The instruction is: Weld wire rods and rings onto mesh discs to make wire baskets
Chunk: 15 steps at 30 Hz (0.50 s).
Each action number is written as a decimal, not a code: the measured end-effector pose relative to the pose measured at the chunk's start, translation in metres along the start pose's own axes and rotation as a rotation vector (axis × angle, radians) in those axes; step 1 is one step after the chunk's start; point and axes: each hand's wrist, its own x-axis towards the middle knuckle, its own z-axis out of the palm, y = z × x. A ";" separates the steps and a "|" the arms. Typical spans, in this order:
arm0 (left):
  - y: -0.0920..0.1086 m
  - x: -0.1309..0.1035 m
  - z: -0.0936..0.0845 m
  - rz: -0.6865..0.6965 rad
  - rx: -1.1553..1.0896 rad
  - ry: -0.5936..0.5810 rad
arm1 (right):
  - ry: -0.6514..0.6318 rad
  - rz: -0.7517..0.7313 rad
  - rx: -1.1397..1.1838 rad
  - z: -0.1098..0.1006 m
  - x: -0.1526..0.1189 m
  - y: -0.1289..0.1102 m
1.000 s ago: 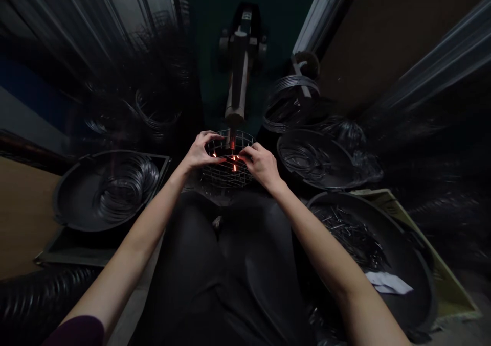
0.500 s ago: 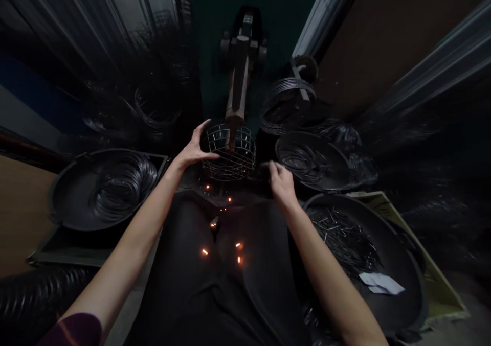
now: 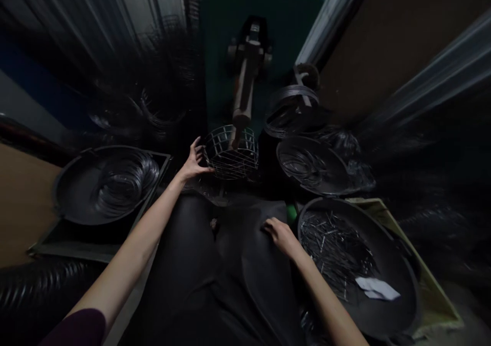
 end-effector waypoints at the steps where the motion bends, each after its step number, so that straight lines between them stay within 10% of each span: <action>1: 0.004 -0.003 0.000 0.022 0.011 0.002 | -0.009 0.003 0.031 -0.007 0.001 -0.003; 9: 0.048 -0.031 -0.015 0.252 0.230 0.025 | 0.048 0.025 0.495 -0.069 0.062 -0.128; 15: 0.087 -0.041 -0.009 0.381 0.432 -0.125 | -0.150 0.071 0.277 -0.090 0.123 -0.180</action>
